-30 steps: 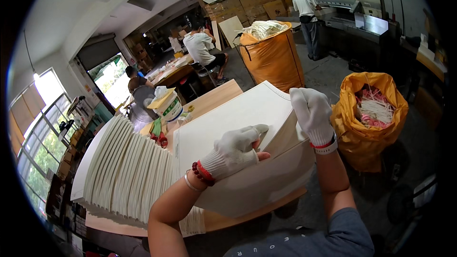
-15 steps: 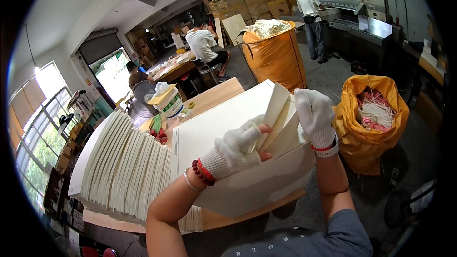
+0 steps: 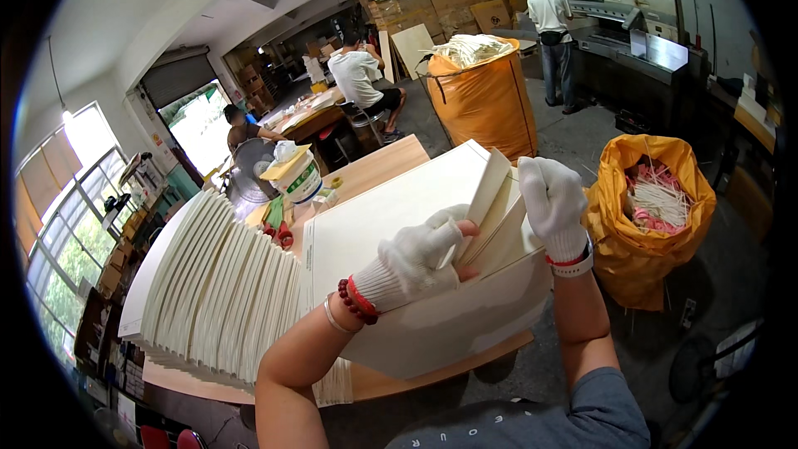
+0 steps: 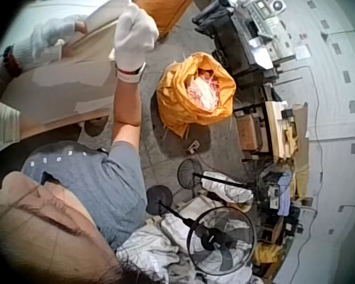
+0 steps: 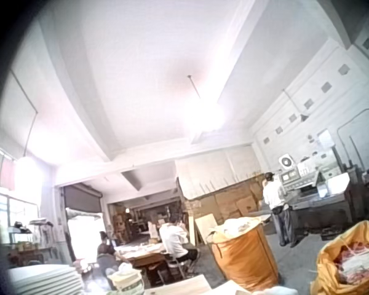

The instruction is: The person repeatedly lifts a stack of white paper sheets from a table and places them onto a growing pile. The person wears white gloves and handles the paper with both hands. The task continues in a repetitive loop throughout the clip.

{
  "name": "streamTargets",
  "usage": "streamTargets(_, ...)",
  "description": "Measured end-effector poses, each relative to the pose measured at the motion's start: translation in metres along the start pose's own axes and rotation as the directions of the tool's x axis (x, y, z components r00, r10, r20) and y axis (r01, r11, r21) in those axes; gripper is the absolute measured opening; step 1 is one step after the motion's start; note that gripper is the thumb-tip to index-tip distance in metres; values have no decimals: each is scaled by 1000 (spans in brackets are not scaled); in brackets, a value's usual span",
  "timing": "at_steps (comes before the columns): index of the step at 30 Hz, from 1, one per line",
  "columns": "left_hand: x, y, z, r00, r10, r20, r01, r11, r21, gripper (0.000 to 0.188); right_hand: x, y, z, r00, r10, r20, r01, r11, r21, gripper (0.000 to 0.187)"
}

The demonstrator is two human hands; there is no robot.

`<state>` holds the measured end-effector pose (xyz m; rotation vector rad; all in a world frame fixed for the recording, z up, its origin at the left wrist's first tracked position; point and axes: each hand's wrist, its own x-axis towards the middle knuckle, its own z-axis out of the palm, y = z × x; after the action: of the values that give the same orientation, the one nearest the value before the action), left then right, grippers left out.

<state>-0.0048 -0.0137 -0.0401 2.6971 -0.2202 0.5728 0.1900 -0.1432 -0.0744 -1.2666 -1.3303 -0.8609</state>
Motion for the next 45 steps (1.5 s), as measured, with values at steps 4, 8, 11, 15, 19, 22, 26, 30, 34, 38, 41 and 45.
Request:
streamTargets(4, 2, 4, -4, 999, -1, -32, 0, 999, -32, 48, -2, 4, -1, 999, -38, -25, 37, 999, -18, 10)
streamTargets(8, 0, -3, 1, 997, 44, -67, -45, 999, -23, 47, -3, 2, 1, 996, 87, -11, -86, 994, 73, 9)
streamTargets(11, 3, -4, 5, 996, 73, -54, -71, 997, 28, 45, 0, 2, 0, 1000, -3, -2, 3, 1000, -5, 7)
streamTargets(15, 5, 1, -4, 994, -38, 102, 43, 998, -41, 40, -1, 4, 0, 999, 6, -37, -5, 1000, 15, 8)
streamTargets(19, 5, 5, 1, 999, 22, -35, -25, 995, -95, 40, -2, 0, 1, 997, 16, -70, -17, 1000, -9, 10)
streamTargets(22, 3, 1, -1, 999, -32, 15, 34, 992, -122, 22, -2, -1, 0, 998, 22, -57, -20, 999, 41, 9)
streamTargets(26, 4, -7, 6, 998, 44, -39, -46, 997, -59, 29, -9, 6, 0, 998, 68, -20, -66, 995, 75, 11)
streamTargets(30, 5, 0, 3, 996, -66, 58, 63, 997, 49, 32, -9, 7, 2, 981, -170, -87, 166, 985, -53, 13)
streamTargets(34, -1, -26, 7, 998, -38, 59, 38, 999, 2, 33, -6, -1, -2, 993, -106, -56, 106, 994, 5, 11)
streamTargets(38, 8, 10, -6, 988, -143, 64, 140, 989, 46, 36, -9, 0, -4, 993, 115, -14, -112, 986, 127, 10)
streamTargets(41, 8, 9, -6, 980, -184, 78, 181, 982, 54, 41, -10, 2, -4, 997, 72, -17, -70, 990, 122, 9)
streamTargets(45, 2, -8, -4, 995, -87, 54, 84, 995, 52, 43, -9, 2, 1, 998, -42, -54, 44, 998, 41, 9)
